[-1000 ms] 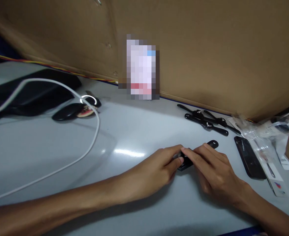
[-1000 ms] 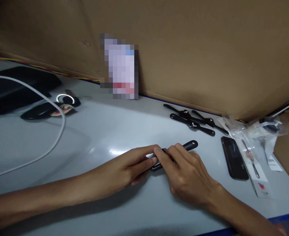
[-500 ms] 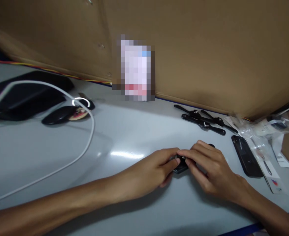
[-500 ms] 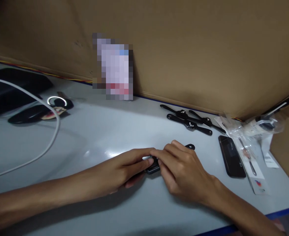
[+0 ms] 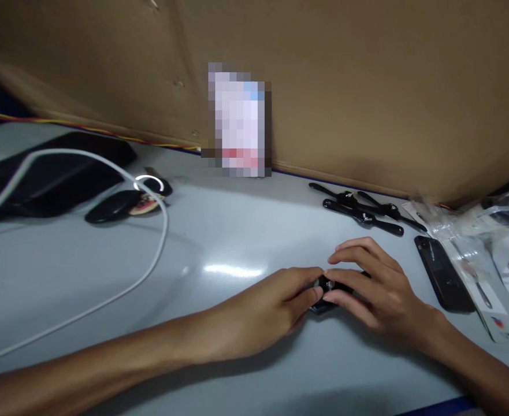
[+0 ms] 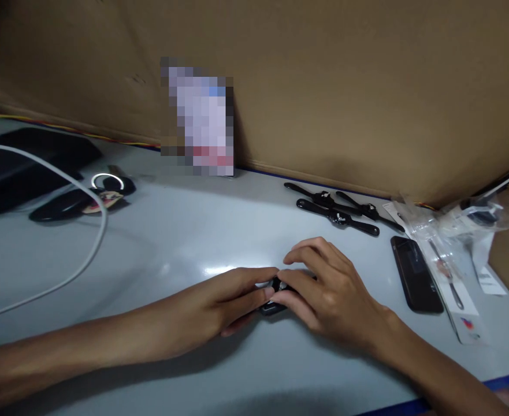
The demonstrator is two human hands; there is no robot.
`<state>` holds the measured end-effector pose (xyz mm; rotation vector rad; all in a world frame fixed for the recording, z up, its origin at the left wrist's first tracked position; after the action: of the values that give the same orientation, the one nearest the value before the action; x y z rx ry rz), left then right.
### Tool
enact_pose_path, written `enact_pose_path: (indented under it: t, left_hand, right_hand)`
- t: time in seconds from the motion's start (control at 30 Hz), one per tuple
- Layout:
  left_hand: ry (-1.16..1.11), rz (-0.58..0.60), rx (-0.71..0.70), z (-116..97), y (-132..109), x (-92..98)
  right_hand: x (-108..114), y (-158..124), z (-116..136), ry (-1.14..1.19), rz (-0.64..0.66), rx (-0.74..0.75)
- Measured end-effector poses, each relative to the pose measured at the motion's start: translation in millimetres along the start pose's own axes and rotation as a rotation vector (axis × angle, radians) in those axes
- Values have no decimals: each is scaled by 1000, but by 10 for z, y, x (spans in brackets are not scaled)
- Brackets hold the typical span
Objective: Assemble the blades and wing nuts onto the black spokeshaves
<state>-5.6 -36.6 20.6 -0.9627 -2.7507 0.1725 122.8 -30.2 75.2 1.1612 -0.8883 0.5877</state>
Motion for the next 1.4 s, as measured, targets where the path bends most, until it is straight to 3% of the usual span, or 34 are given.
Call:
enact_pose_path:
  t: [0.13,0.3,0.83,1.13,1.4]
  left_hand:
    - [25,8,-24,-79,-15,1]
    - [27,24,75,-35,-25,1]
    - [-33,-7,106,-63,-35,32]
    - [-55,17,86,-69,-30,18]
    - [-74,-38,86,-23,-36,30]
  right_hand:
    - [-2,-20,54,-45,-97,-16]
    - [100,-53,93,14,-166,-52]
    - [136,-104,136,74,-83,-65]
    - [85,-81,194,50,-9,10]
    - [102,-110,121,10,-92,-58]
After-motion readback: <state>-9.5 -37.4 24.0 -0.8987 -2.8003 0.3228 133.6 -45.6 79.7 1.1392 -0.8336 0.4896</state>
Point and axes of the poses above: each hand's wrist, its own y-axis towards the middle knuckle, its own x-axis out of the back of the hand, z = x × y, the point moved 6 cm from there along y, towards the middle knuckle, and after that the axes turned 3 degrees about x, right-handed, at the moved point
